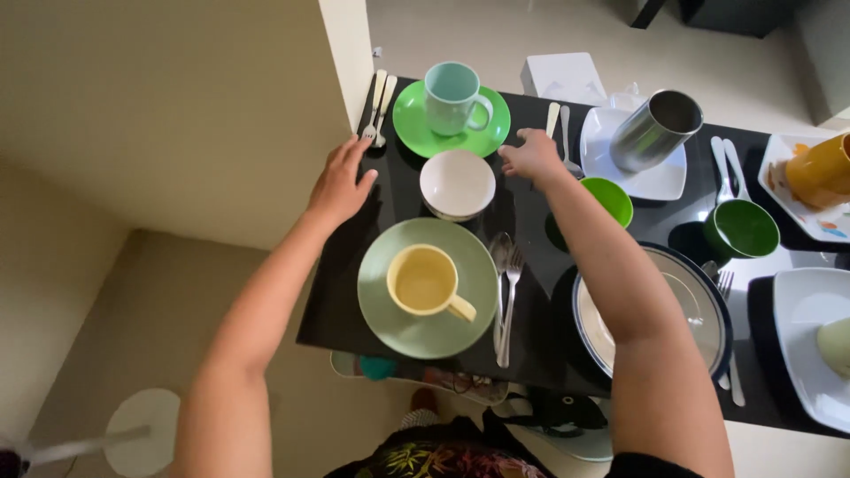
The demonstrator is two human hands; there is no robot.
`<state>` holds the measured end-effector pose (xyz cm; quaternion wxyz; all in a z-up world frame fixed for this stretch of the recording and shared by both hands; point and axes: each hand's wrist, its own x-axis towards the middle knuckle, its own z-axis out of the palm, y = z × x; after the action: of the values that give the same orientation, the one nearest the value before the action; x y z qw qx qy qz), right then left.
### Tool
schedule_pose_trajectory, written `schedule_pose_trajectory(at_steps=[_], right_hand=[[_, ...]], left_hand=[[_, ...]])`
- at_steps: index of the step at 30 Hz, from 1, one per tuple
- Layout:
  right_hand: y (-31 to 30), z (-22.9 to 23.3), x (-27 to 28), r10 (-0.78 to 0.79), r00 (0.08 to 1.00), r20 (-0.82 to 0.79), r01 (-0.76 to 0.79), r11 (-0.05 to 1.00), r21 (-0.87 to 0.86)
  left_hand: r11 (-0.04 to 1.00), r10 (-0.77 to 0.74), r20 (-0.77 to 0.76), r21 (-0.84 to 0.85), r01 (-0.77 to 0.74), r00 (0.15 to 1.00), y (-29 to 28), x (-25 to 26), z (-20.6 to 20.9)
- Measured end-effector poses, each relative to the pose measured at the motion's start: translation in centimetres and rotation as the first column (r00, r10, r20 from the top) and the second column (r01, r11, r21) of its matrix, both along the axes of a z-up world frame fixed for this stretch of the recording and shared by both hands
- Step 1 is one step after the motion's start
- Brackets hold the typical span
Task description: Arranging various dishes, mugs, and cutlery on a dining table.
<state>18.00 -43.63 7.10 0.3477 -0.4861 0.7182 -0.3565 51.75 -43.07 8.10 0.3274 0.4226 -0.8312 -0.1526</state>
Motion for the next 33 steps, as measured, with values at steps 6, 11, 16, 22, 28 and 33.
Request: schedule_pose_trajectory(at_steps=[6,11,16,22,28,33], right_hand=[[-0.9,-0.1,3.4,-0.075,0.935,-0.346,0.114,0.989,0.094],[-2.7,-1.6,2.5,-0.088,0.956,-0.279,0.119,0.988,0.098],[-2.9,-1.5,2.7,-0.122,0.948,-0.293,0.156,0.983,0.097],[-3.7,-2.2,1.1,-0.119,0.978,-0.172,0.134,0.988,0.077],[-2.5,0.1,-0.1,-0.01,0.9,-0.436,0.039,0.998,0.057],[-2.3,3.6,-2.6,-0.029,0.697,-0.716,0.011,1.0,-0.029]], left_hand=[[0.999,-0.007,0.176,0.034,0.001,0.984,-4.5,-1.8,-1.7],[0.986,0.018,0.236,-0.164,0.022,0.972,-6.2,-2.8,-4.0],[0.987,-0.007,0.241,-0.154,0.045,0.97,-6.8,-2.9,-4.9],[0.988,-0.004,0.24,-0.15,0.041,0.971,-7.4,-2.9,-6.2],[0.963,0.018,0.262,-0.264,0.053,0.965,-6.7,-2.9,-5.3],[0.907,0.043,0.278,-0.413,0.079,0.96,-6.6,-3.2,-5.2]])
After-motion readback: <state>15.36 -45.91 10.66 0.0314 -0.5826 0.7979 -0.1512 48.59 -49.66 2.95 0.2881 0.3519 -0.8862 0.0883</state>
